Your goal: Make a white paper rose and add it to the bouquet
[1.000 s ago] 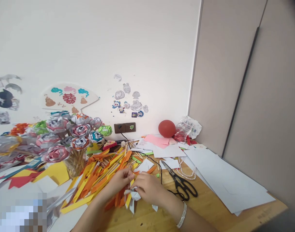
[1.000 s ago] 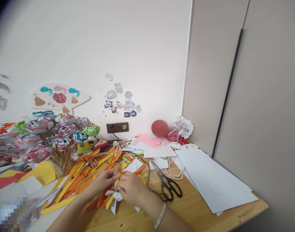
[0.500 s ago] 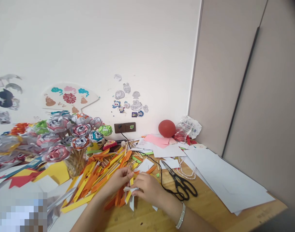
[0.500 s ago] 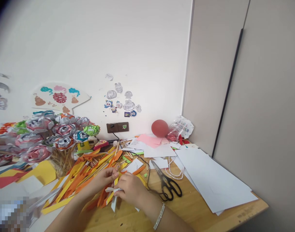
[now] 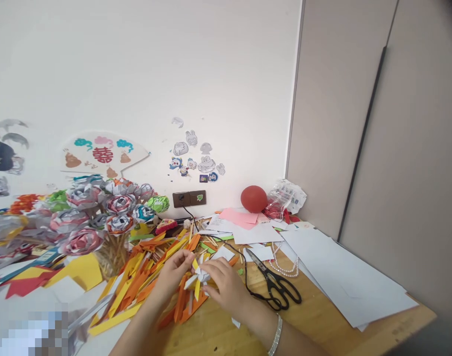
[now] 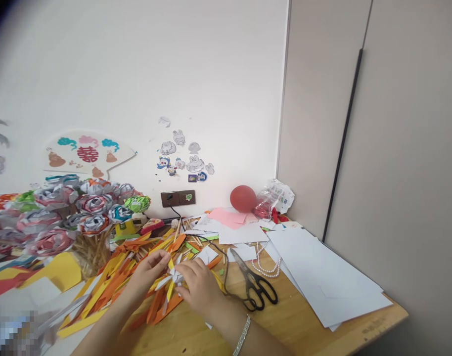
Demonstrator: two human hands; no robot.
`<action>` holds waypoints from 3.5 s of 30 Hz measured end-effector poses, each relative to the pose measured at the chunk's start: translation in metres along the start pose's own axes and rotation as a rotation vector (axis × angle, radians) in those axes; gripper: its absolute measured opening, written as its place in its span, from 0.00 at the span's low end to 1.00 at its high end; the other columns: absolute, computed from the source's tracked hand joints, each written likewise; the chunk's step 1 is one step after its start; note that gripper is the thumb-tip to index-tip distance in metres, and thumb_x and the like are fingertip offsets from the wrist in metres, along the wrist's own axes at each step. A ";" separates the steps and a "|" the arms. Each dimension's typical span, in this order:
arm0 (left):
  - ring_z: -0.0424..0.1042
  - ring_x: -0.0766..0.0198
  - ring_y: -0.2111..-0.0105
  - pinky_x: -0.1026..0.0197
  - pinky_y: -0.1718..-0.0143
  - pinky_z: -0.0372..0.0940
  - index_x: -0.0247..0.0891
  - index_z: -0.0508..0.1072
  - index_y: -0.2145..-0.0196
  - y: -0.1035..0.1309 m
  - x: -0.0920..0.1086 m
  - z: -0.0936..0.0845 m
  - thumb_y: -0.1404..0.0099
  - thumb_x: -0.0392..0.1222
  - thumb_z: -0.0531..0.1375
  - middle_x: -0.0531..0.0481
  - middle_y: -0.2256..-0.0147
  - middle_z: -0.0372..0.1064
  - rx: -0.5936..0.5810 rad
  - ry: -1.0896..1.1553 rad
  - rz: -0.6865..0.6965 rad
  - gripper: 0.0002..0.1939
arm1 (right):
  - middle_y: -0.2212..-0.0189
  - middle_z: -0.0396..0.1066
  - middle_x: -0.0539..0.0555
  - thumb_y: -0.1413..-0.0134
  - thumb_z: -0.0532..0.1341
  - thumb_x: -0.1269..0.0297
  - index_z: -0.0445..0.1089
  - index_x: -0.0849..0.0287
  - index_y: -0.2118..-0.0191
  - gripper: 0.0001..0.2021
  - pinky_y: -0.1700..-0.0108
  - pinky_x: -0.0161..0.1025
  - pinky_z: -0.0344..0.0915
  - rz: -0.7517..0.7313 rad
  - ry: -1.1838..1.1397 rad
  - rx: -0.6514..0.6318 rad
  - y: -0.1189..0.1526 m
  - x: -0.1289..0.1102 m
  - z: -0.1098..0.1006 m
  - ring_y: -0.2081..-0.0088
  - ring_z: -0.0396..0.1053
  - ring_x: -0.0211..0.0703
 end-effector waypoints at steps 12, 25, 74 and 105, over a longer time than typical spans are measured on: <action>0.64 0.65 0.72 0.63 0.68 0.63 0.39 0.66 0.73 0.006 0.009 0.007 0.46 0.57 0.57 0.53 0.74 0.63 -0.057 0.068 0.061 0.17 | 0.65 0.70 0.55 0.45 0.54 0.62 0.66 0.59 0.63 0.08 0.60 0.40 0.64 0.410 -0.346 0.443 0.005 0.028 -0.025 0.63 0.68 0.43; 0.63 0.65 0.75 0.64 0.72 0.60 0.38 0.63 0.79 0.006 0.009 0.026 0.50 0.57 0.60 0.54 0.77 0.61 -0.122 -0.075 0.100 0.19 | 0.81 0.63 0.46 0.62 0.64 0.63 0.63 0.59 0.77 0.09 0.72 0.33 0.60 0.616 -0.681 0.261 0.001 0.051 0.002 0.76 0.63 0.36; 0.62 0.67 0.76 0.65 0.73 0.59 0.37 0.64 0.78 -0.001 -0.012 0.034 0.51 0.54 0.61 0.55 0.78 0.62 -0.248 -0.180 0.086 0.17 | 0.76 0.63 0.46 0.64 0.67 0.61 0.64 0.59 0.73 0.12 0.70 0.32 0.58 0.565 -0.874 0.015 0.003 0.057 0.009 0.74 0.62 0.34; 0.64 0.61 0.73 0.61 0.68 0.59 0.38 0.66 0.80 0.009 0.005 0.038 0.49 0.47 0.59 0.52 0.78 0.65 -0.161 -0.440 0.148 0.11 | 0.78 0.64 0.46 0.60 0.64 0.65 0.65 0.60 0.74 0.07 0.71 0.32 0.58 0.565 -0.656 0.021 0.005 0.066 0.005 0.75 0.61 0.34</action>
Point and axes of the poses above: each hand's wrist, its own y-axis away from the middle knuckle, its own z-axis out of the palm, x = y × z, the point moved 5 cm from there along -y, towards the middle knuckle
